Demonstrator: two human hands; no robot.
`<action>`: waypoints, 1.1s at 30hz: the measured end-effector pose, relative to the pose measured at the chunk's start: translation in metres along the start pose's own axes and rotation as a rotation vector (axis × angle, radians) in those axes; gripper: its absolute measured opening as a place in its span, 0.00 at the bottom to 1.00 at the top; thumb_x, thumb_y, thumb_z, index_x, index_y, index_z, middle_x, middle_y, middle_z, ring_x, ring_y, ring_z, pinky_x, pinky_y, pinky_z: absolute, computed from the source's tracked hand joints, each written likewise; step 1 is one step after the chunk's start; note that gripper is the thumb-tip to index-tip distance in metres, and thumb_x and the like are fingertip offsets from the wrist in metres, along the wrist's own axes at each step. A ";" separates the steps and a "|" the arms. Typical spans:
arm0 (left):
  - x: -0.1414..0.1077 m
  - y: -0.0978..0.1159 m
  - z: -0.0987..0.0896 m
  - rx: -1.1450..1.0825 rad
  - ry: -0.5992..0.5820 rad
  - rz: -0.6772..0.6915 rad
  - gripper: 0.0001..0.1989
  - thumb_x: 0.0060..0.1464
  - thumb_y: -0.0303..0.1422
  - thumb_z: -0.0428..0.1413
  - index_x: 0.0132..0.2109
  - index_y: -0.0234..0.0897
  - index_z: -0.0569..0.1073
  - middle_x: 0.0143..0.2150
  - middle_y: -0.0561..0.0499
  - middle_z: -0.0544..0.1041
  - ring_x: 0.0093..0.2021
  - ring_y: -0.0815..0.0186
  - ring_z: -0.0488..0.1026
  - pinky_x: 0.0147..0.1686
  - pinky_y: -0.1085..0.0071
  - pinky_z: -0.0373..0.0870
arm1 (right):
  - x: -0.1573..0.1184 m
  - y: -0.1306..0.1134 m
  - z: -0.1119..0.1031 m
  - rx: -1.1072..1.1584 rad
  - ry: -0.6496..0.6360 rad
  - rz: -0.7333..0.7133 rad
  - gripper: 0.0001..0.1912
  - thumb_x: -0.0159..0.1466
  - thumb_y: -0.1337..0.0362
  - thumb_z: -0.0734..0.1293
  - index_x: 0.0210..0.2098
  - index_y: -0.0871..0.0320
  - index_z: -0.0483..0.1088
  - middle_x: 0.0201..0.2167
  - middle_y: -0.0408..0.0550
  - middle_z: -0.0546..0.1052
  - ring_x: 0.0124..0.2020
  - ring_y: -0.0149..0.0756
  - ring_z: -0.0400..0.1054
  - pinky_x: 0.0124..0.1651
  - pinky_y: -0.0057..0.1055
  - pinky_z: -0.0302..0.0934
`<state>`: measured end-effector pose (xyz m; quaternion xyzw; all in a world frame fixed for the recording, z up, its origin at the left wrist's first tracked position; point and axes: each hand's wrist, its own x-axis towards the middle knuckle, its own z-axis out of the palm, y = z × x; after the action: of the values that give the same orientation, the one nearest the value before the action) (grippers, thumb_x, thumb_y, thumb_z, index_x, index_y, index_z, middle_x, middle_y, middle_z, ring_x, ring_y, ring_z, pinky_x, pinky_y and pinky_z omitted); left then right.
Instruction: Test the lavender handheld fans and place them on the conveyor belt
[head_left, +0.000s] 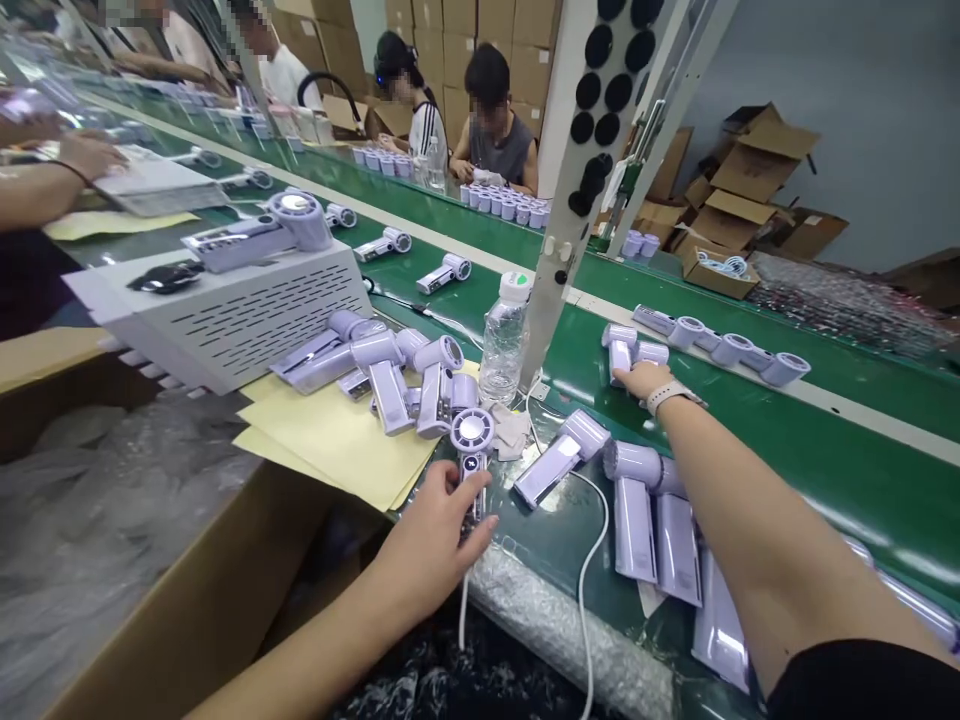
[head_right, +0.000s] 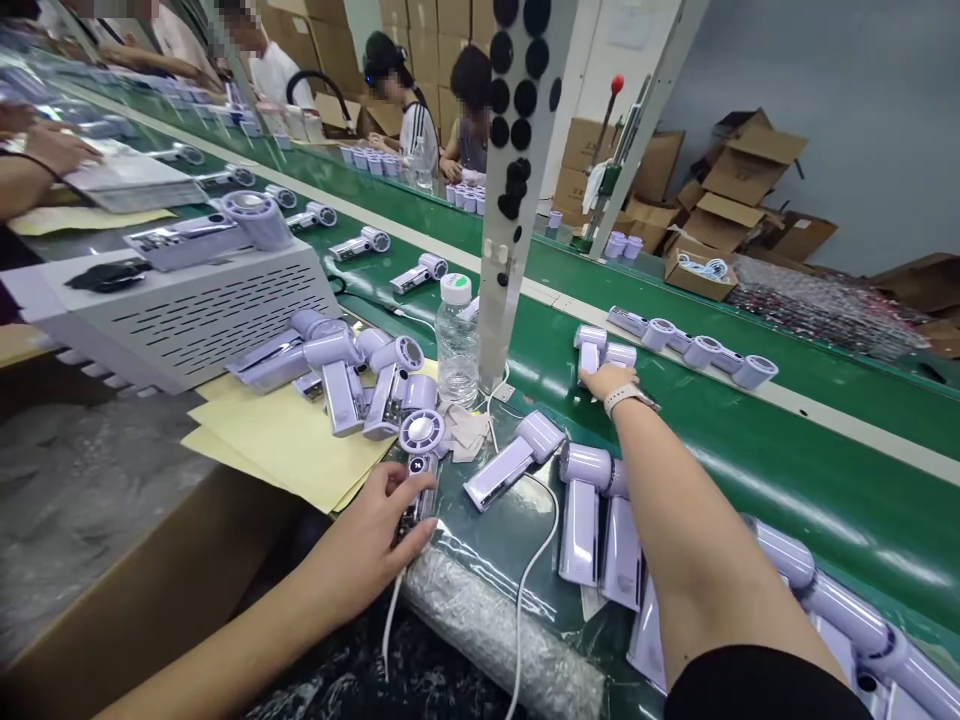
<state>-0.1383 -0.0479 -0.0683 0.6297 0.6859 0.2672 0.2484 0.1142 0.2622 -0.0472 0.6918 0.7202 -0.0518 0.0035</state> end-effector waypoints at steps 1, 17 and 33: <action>0.000 -0.004 -0.002 -0.019 0.017 -0.002 0.19 0.59 0.41 0.51 0.54 0.41 0.73 0.53 0.40 0.67 0.49 0.50 0.74 0.55 0.51 0.73 | -0.007 -0.001 -0.003 -0.010 -0.007 0.043 0.20 0.71 0.56 0.69 0.59 0.59 0.71 0.58 0.55 0.74 0.55 0.47 0.73 0.56 0.50 0.70; -0.022 0.000 -0.004 -1.249 -0.155 -0.199 0.37 0.40 0.58 0.71 0.48 0.37 0.73 0.35 0.52 0.75 0.35 0.64 0.71 0.37 0.66 0.69 | -0.230 -0.054 -0.038 0.138 0.148 -0.365 0.22 0.63 0.51 0.71 0.47 0.62 0.82 0.49 0.65 0.72 0.51 0.59 0.69 0.55 0.51 0.65; -0.007 0.048 0.011 -1.666 -0.339 0.014 0.24 0.43 0.48 0.73 0.39 0.37 0.77 0.36 0.49 0.82 0.38 0.60 0.80 0.39 0.68 0.77 | -0.327 -0.042 -0.019 1.039 0.016 -0.350 0.16 0.71 0.56 0.63 0.54 0.51 0.77 0.63 0.56 0.74 0.63 0.52 0.69 0.64 0.54 0.63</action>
<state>-0.0952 -0.0513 -0.0443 0.2768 0.2150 0.5885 0.7286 0.0873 -0.0633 -0.0001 0.4728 0.7042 -0.3952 -0.3527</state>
